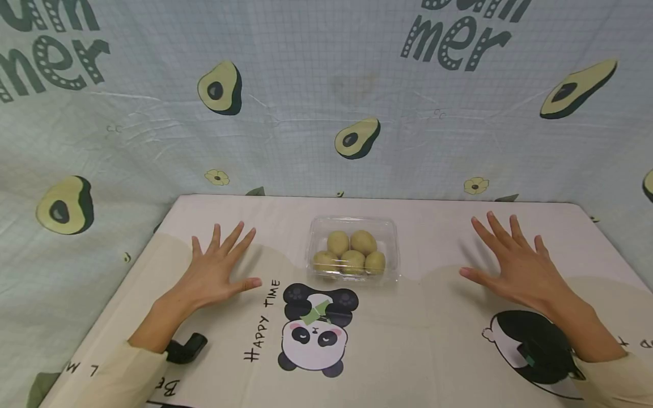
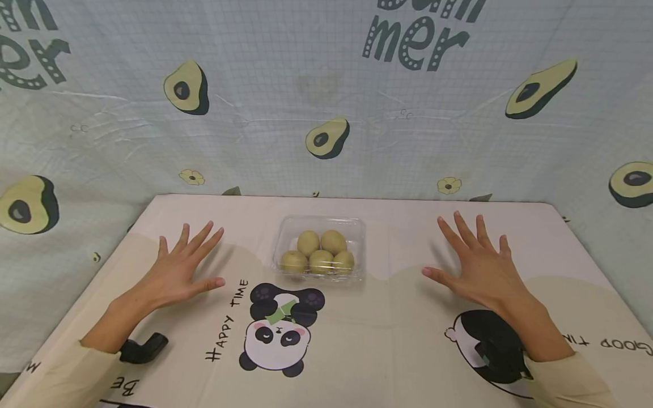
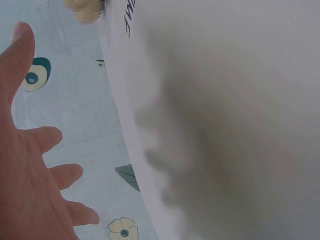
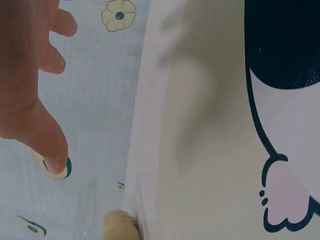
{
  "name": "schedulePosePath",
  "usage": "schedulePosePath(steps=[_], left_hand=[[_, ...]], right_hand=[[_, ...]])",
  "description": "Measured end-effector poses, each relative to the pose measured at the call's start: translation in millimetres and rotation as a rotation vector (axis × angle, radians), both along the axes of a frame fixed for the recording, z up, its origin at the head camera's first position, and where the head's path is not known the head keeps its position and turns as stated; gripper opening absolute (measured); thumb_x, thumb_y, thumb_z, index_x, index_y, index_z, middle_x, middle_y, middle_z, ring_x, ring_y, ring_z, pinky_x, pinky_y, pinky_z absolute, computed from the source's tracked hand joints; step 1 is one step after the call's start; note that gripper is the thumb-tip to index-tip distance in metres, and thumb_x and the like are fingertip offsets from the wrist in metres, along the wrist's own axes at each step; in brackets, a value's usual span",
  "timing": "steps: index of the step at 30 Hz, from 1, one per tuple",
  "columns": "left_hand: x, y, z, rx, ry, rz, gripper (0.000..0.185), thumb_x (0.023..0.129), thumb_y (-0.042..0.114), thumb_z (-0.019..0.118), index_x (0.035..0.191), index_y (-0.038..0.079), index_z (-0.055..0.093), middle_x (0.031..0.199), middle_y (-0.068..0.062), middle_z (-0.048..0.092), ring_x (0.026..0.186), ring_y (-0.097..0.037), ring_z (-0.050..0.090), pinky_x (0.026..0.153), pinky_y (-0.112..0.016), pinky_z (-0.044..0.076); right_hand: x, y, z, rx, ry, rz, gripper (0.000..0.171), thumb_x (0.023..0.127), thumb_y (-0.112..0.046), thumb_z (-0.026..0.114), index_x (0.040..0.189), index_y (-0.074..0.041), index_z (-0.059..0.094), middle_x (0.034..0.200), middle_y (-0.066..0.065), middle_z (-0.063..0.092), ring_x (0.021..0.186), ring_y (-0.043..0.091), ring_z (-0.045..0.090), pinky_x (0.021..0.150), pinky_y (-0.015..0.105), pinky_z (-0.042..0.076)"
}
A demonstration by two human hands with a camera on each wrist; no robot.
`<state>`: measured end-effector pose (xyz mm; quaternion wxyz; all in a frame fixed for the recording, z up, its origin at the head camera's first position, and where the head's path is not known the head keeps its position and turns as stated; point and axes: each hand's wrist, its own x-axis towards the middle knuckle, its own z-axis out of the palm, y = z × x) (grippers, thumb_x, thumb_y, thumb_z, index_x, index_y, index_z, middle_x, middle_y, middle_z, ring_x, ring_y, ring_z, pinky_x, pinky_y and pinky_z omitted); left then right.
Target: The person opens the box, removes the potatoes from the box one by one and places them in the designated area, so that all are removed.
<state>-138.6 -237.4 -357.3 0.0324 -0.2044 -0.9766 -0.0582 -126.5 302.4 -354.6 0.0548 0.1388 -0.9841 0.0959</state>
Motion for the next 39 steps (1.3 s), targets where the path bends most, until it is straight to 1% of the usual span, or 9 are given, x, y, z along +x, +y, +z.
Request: schedulePosePath(steps=[8,13,17,21,25,28,31,34,39], left_hand=[[-0.8,1,-0.8,0.012,-0.004,0.007,0.094,0.082,0.066,0.057,0.154,0.016,0.021,0.157,-0.015,0.015,0.136,-0.056,0.007,0.096,-0.082,0.003],[-2.5,7,-3.0,0.055,0.002,-0.005,0.095,0.082,0.064,0.059,0.154,0.017,0.019,0.158,-0.015,0.015,0.138,-0.052,0.002,0.097,-0.081,0.002],[-4.1,14,-4.2,0.100,0.017,-0.023,0.096,0.081,0.063,0.061,0.154,0.017,0.019,0.158,-0.014,0.015,0.140,-0.047,-0.001,0.099,-0.079,0.003],[-5.6,23,-6.0,0.152,0.017,-0.035,0.099,0.081,0.067,0.058,0.154,0.015,0.017,0.158,-0.013,0.014,0.142,-0.044,-0.003,0.103,-0.075,0.002],[-7.1,33,-8.9,0.251,0.009,-0.051,0.106,0.079,0.074,0.053,0.154,0.008,0.016,0.157,-0.015,0.016,0.143,-0.041,-0.002,0.107,-0.070,0.003],[-7.0,42,-11.0,0.347,-0.028,-0.044,0.109,0.079,0.069,0.059,0.153,0.003,0.014,0.156,-0.019,0.018,0.143,-0.039,0.001,0.111,-0.063,0.005],[-4.9,52,-13.3,0.405,-0.088,-0.020,0.109,0.078,0.053,0.071,0.153,0.004,0.010,0.155,-0.022,0.016,0.143,-0.039,0.005,0.113,-0.059,0.010],[-1.3,61,-15.8,0.425,-0.138,-0.015,0.109,0.077,0.042,0.077,0.154,0.008,0.008,0.156,-0.022,0.014,0.143,-0.038,0.006,0.113,-0.058,0.013],[1.7,72,-20.4,0.441,-0.177,-0.043,0.109,0.078,0.047,0.075,0.155,0.012,0.006,0.157,-0.018,0.012,0.144,-0.036,0.008,0.112,-0.057,0.017]], right_hand=[[-0.7,0,1.0,-0.004,-0.003,-0.001,0.097,0.083,-0.062,0.062,0.155,-0.028,0.006,0.160,0.009,0.002,0.142,0.030,-0.015,0.100,0.077,-0.001],[-0.5,-2,1.8,-0.028,0.020,0.025,0.098,0.083,-0.059,0.064,0.155,-0.025,0.008,0.160,0.009,0.002,0.142,0.036,-0.011,0.100,0.077,0.003],[1.3,-8,3.0,-0.116,0.035,0.049,0.095,0.084,-0.050,0.067,0.155,-0.025,0.010,0.160,0.007,0.006,0.144,0.035,-0.004,0.101,0.076,0.010],[4.1,-18,3.6,-0.235,0.031,0.062,0.092,0.085,-0.041,0.070,0.155,-0.028,0.012,0.160,-0.001,0.007,0.145,0.027,0.002,0.093,0.075,0.024],[7.9,-32,4.2,-0.299,0.018,0.079,0.092,0.086,-0.038,0.070,0.155,-0.029,0.010,0.160,0.000,0.007,0.142,0.036,0.018,0.084,0.074,0.032],[10.0,-44,2.4,-0.324,0.004,0.099,0.091,0.087,-0.038,0.069,0.155,-0.028,0.009,0.160,0.003,0.008,0.135,0.045,0.028,0.084,0.073,0.034],[10.1,-56,-1.7,-0.340,-0.014,0.121,0.091,0.087,-0.039,0.068,0.155,-0.028,0.009,0.160,0.002,0.008,0.138,0.042,0.025,0.089,0.073,0.032],[9.5,-66,-5.9,-0.345,-0.037,0.143,0.091,0.087,-0.040,0.068,0.155,-0.027,0.009,0.160,0.001,0.009,0.141,0.036,0.021,0.093,0.072,0.031],[9.0,-81,-13.0,-0.364,-0.072,0.164,0.091,0.087,-0.042,0.067,0.155,-0.027,0.007,0.160,0.000,0.009,0.143,0.032,0.017,0.098,0.070,0.029]])
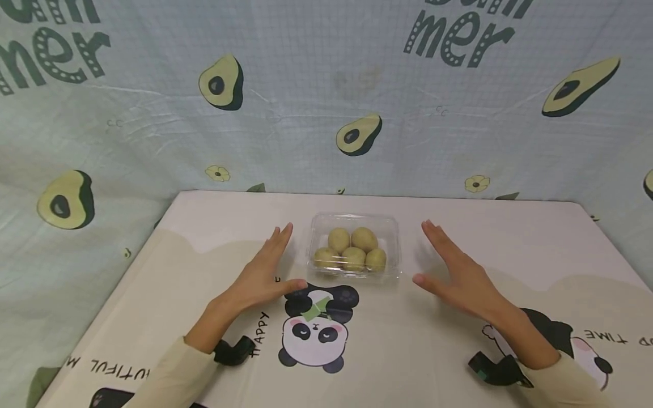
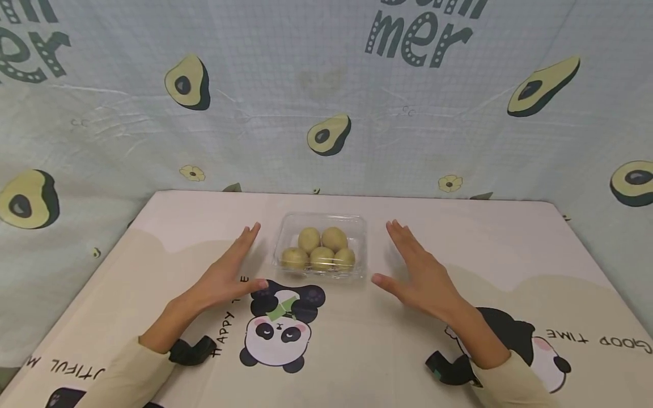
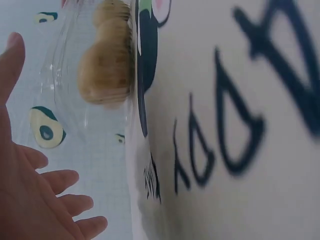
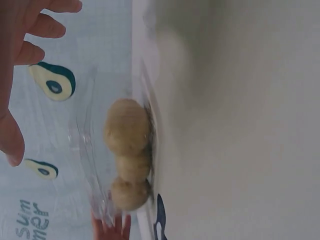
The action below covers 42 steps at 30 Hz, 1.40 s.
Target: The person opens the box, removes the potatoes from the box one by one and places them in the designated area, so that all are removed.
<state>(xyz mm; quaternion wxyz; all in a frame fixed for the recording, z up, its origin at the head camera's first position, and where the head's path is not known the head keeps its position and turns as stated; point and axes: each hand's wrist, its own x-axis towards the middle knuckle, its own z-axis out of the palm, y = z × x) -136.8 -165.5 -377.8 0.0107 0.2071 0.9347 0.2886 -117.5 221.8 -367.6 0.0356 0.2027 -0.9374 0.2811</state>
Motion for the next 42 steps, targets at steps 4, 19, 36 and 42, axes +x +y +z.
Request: schedulePosePath(steps=[4,19,36,42], left_hand=[[-1.2,7,-3.8,0.026,-0.041,0.002,0.108,0.078,0.050,0.073,0.155,0.013,0.006,0.157,-0.020,0.011,0.141,-0.041,0.013,0.111,-0.058,0.021],[-5.4,21,-12.4,0.183,-0.090,-0.037,0.109,0.077,0.043,0.077,0.154,0.007,0.008,0.158,-0.009,0.014,0.143,-0.030,0.017,0.113,-0.050,0.021],[-8.4,26,-23.2,0.271,-0.093,-0.097,0.092,0.089,0.027,0.070,0.153,0.005,0.008,0.157,-0.012,0.015,0.142,-0.029,0.017,0.114,-0.047,0.019],[-7.4,24,-24.4,0.305,-0.098,-0.102,0.090,0.089,0.024,0.069,0.154,0.005,0.009,0.157,-0.010,0.016,0.143,-0.027,0.017,0.115,-0.046,0.019]], right_hand=[[0.6,-12,-6.3,-0.019,-0.007,0.009,0.091,0.087,-0.043,0.067,0.155,-0.027,0.009,0.160,0.001,0.011,0.142,0.032,0.018,0.100,0.068,0.029],[-4.3,-45,-21.2,-0.017,-0.073,-0.008,0.104,0.081,-0.054,0.069,0.155,-0.023,0.003,0.155,0.019,0.018,0.136,0.042,0.028,0.102,0.062,0.034],[-11.2,-52,-30.5,-0.113,0.048,0.033,0.100,0.084,-0.037,0.073,0.155,-0.011,0.007,0.157,0.017,0.012,0.142,0.036,0.017,0.109,0.057,0.026],[-9.4,-55,-30.7,-0.125,0.038,0.039,0.100,0.085,-0.037,0.072,0.155,-0.013,0.006,0.158,0.015,0.009,0.143,0.034,0.013,0.110,0.058,0.024]])
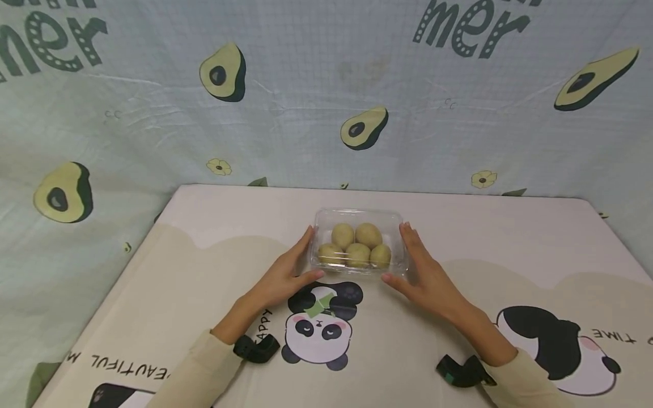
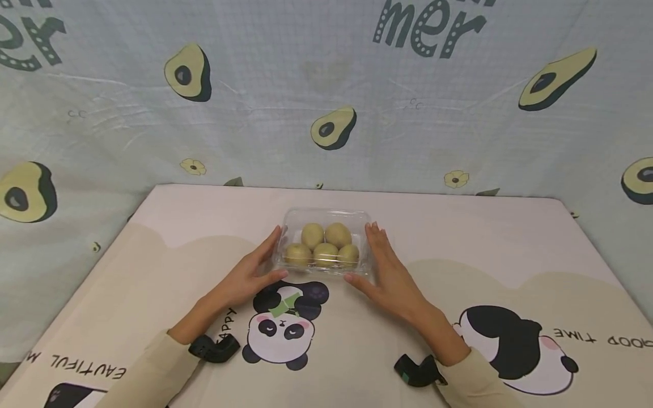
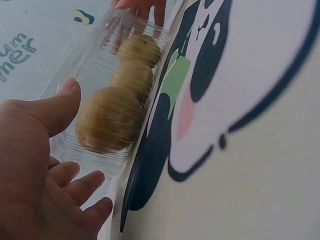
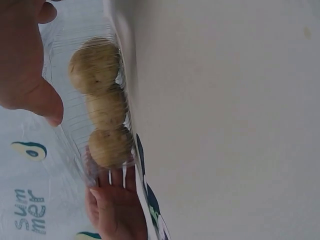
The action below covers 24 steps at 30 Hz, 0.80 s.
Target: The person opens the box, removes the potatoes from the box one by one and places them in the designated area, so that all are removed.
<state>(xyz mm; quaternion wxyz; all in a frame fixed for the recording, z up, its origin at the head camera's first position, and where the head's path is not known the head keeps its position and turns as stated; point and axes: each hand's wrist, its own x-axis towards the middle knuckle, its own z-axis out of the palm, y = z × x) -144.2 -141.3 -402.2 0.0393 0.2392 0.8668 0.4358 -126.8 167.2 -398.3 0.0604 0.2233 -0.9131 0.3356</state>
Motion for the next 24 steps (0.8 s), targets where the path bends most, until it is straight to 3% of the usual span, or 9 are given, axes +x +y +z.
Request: schedulePosePath(steps=[10,15,24], left_hand=[[2.5,-3.5,-1.7,0.122,-0.038,-0.035,0.086,0.089,0.014,0.069,0.154,0.007,0.013,0.157,-0.010,0.019,0.141,-0.029,0.022,0.113,-0.043,0.023],[4.2,-3.4,-1.8,0.171,-0.091,-0.052,0.085,0.090,0.011,0.067,0.154,0.007,0.012,0.158,-0.010,0.016,0.142,-0.029,0.020,0.113,-0.042,0.023],[7.4,-3.1,-1.8,0.174,-0.136,-0.050,0.088,0.090,0.016,0.068,0.154,0.010,0.008,0.158,-0.010,0.013,0.143,-0.030,0.017,0.113,-0.044,0.022]], right_hand=[[2.9,2.5,4.8,0.046,0.056,0.022,0.092,0.086,-0.037,0.070,0.155,-0.014,0.014,0.158,0.012,0.015,0.143,0.028,0.017,0.107,0.056,0.031],[3.9,4.8,6.7,0.059,0.066,0.027,0.089,0.085,-0.037,0.072,0.154,-0.012,0.020,0.157,0.012,0.020,0.142,0.028,0.021,0.106,0.056,0.033],[6.5,4.3,8.3,0.044,-0.009,0.016,0.092,0.085,-0.039,0.072,0.154,-0.014,0.018,0.157,0.012,0.019,0.142,0.029,0.020,0.107,0.058,0.030]])
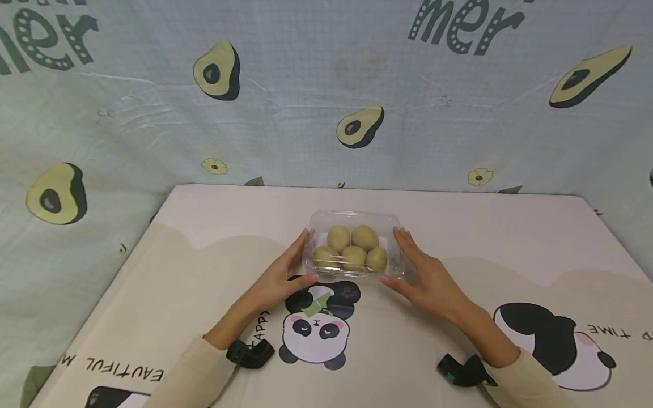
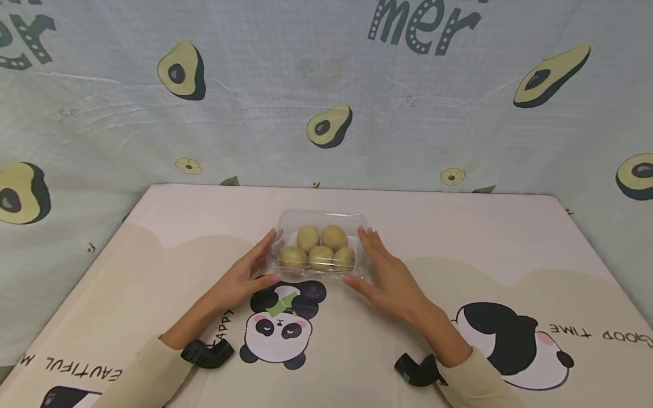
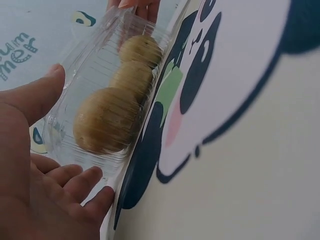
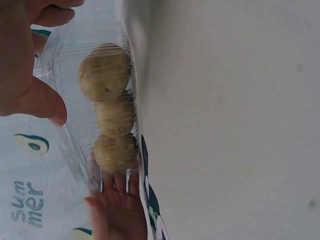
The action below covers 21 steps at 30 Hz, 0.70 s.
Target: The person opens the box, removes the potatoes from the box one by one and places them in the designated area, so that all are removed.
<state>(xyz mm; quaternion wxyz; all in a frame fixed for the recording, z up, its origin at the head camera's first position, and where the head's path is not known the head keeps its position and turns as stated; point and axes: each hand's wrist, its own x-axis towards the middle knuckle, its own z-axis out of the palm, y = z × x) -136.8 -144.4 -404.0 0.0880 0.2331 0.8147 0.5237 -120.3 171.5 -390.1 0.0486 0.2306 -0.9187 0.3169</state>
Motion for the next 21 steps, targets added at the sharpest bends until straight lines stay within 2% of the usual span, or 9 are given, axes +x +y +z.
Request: schedulePosePath(steps=[7,11,15,21], left_hand=[[-2.7,4,-3.0,0.011,-0.027,0.023,0.094,0.088,0.025,0.071,0.155,0.012,0.006,0.159,-0.009,0.010,0.144,-0.027,0.013,0.114,-0.042,0.018],[-4.6,5,-6.3,0.017,-0.031,0.039,0.094,0.087,0.025,0.072,0.155,0.015,0.008,0.159,-0.006,0.012,0.143,-0.025,0.015,0.114,-0.041,0.020],[-5.5,6,-7.4,0.018,-0.022,0.053,0.093,0.086,0.026,0.073,0.155,0.016,0.012,0.158,-0.004,0.015,0.143,-0.024,0.018,0.114,-0.041,0.021],[-6.6,6,-8.4,0.025,0.000,0.046,0.088,0.087,0.024,0.072,0.154,0.013,0.016,0.158,-0.008,0.017,0.143,-0.028,0.019,0.114,-0.044,0.022]], right_hand=[[0.0,-3,1.1,0.009,0.019,-0.012,0.094,0.084,-0.038,0.073,0.154,-0.009,0.017,0.155,0.015,0.021,0.140,0.032,0.025,0.107,0.056,0.031],[0.4,-6,1.1,0.001,0.024,-0.028,0.095,0.082,-0.038,0.074,0.153,-0.008,0.019,0.153,0.019,0.025,0.136,0.037,0.032,0.106,0.055,0.034],[0.0,-8,1.8,0.000,0.031,-0.054,0.093,0.081,-0.039,0.075,0.152,-0.006,0.024,0.149,0.022,0.031,0.132,0.040,0.038,0.104,0.054,0.036],[-2.4,-12,0.9,-0.002,0.089,-0.088,0.085,0.077,-0.034,0.077,0.146,-0.004,0.036,0.142,0.025,0.041,0.124,0.041,0.047,0.097,0.055,0.044]])
